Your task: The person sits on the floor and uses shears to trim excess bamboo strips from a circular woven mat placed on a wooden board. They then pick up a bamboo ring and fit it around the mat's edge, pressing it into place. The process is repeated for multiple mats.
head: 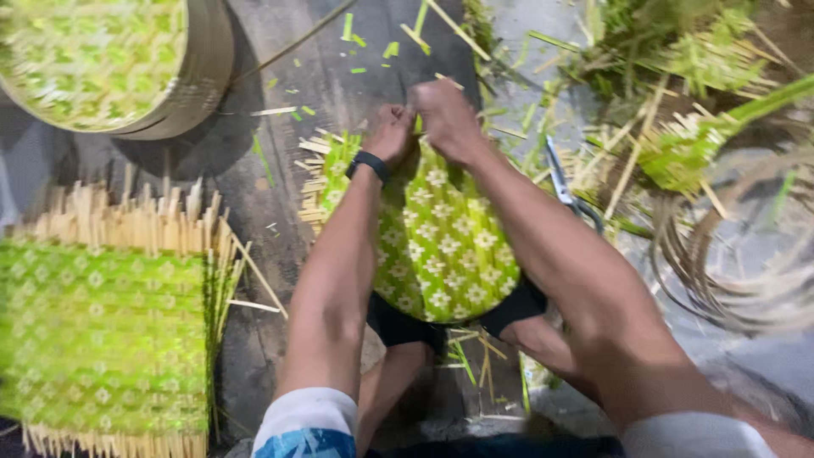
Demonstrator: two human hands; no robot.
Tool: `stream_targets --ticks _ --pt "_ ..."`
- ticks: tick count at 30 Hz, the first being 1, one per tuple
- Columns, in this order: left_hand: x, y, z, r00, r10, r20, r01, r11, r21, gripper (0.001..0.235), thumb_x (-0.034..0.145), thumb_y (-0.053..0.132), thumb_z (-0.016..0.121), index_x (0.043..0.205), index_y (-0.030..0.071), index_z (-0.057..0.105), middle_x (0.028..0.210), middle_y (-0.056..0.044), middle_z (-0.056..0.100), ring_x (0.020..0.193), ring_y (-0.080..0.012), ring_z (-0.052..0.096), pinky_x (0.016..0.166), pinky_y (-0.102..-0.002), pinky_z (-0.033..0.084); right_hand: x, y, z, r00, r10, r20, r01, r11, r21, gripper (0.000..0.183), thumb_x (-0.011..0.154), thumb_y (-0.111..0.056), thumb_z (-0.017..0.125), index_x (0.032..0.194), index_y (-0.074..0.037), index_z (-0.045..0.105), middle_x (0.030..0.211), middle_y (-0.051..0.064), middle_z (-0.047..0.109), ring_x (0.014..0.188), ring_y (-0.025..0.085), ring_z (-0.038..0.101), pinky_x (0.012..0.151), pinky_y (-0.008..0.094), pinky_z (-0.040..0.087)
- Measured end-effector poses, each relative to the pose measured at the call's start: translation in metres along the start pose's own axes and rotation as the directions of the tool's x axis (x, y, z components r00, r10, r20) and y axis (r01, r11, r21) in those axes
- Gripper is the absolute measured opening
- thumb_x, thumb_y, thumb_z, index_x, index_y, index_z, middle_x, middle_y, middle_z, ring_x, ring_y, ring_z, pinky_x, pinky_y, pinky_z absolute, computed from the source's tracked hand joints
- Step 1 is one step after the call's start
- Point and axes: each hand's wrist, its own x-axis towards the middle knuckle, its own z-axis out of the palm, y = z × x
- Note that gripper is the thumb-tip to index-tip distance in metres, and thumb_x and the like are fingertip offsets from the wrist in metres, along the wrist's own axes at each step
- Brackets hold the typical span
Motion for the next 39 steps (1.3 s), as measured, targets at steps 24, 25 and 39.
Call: stream_targets --ticks 24,25,39 --pt "-0.150 -0.088 0.000 0.709 -0.177 -0.683 0.117 0.984 -0.134 0.072 0.105 0.057 0.030 0.119 -0.003 0.067 0.116 -0.031 0.067 0.110 -0.0493 0.061 0.097 -0.056 0.046 0.024 -0.081 0.046 0.900 -0.323 0.294 0.397 0.885 -0.243 0.066 0.098 -0.069 0.050 0.108 -0.010 0.077 0.107 0.016 0.074 0.104 0.037 0.070 0.091 0.050 0.056" --pt "-0.159 -0.093 0.006 0.608 -0.121 -0.785 0.019 0.990 -0.139 0.070 0.107 0.055 0.033 0.122 -0.005 0.065 0.119 -0.032 0.066 0.112 -0.0494 0.060 0.100 -0.055 0.045 0.019 -0.084 0.054 0.891 -0.300 0.340 0.380 0.904 -0.199 0.066 0.100 -0.068 0.043 0.107 -0.012 0.077 0.109 0.014 0.074 0.105 0.037 0.070 0.091 0.051 0.056" --pt "-0.179 -0.068 -0.012 0.675 -0.644 -0.360 0.599 0.763 -0.243 0.084 0.099 0.066 0.022 0.111 0.000 0.073 0.113 -0.031 0.070 0.111 -0.0490 0.065 0.097 -0.058 0.047 0.049 -0.137 0.036 0.592 0.248 0.767 0.179 0.887 -0.425 0.095 0.077 -0.097 0.045 0.096 -0.012 0.083 0.105 0.015 0.077 0.104 0.032 0.072 0.088 0.046 0.057"
